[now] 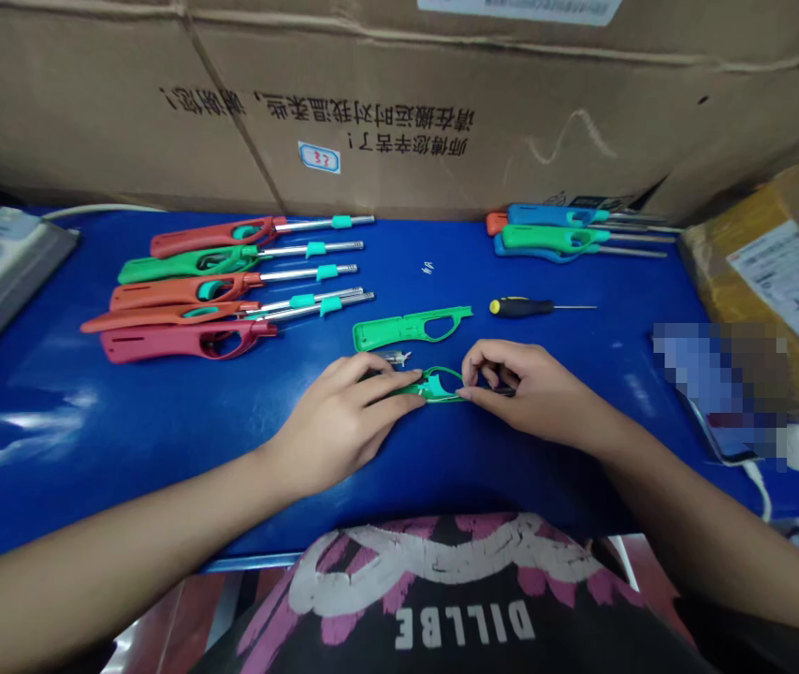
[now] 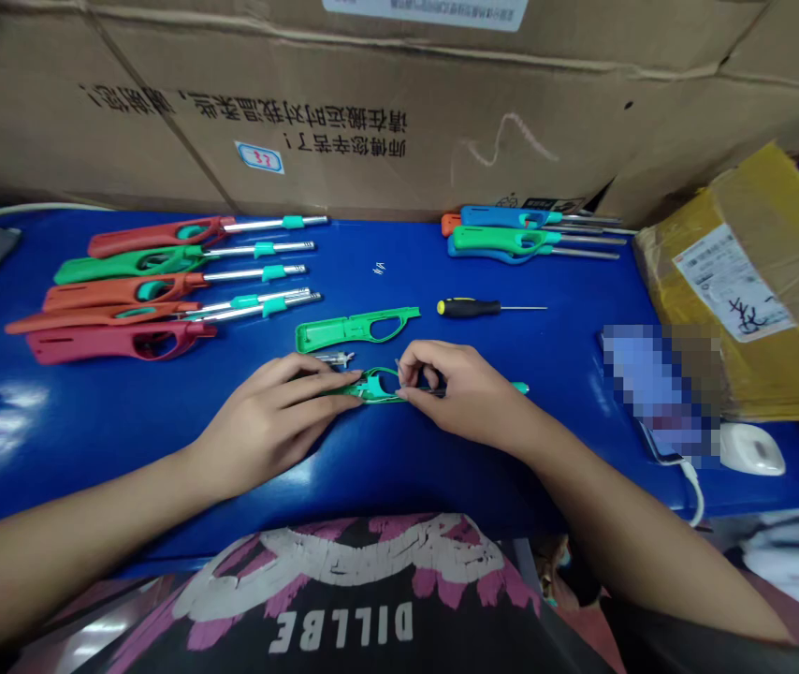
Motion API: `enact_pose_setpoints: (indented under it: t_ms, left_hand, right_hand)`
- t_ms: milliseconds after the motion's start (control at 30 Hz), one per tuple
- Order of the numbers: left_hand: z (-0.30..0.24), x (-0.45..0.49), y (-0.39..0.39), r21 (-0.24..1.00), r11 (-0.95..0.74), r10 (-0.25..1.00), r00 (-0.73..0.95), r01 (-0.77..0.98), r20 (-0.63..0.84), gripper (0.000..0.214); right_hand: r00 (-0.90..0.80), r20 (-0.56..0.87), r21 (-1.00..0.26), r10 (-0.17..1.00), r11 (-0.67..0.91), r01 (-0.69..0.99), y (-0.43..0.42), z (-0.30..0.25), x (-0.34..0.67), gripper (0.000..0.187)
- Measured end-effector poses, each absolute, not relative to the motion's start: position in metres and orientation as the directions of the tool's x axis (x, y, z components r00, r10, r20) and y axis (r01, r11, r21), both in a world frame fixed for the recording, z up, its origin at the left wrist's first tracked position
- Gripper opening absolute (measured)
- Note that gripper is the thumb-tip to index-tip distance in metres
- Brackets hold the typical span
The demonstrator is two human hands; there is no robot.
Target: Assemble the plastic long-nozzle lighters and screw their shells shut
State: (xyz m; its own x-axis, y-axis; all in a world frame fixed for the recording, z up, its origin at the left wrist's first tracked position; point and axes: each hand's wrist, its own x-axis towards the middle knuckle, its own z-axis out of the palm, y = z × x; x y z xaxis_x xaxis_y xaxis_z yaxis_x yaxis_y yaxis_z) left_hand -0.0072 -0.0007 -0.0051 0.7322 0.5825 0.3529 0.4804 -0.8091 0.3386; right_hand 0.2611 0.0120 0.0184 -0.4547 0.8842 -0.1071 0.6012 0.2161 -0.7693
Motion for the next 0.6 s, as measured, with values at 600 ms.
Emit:
enact_pose_setpoints:
  t_ms: [600]
  left_hand:
    - [-0.0016,-0.0001,-0.0019,0.402,-0.757,0.643,0.700,0.516,0.313,0.019]
  right_hand:
    - [-0.474,-0.087,-0.762,0.876,0.248,0.598,0.0108,0.0172,0.2601,0.008]
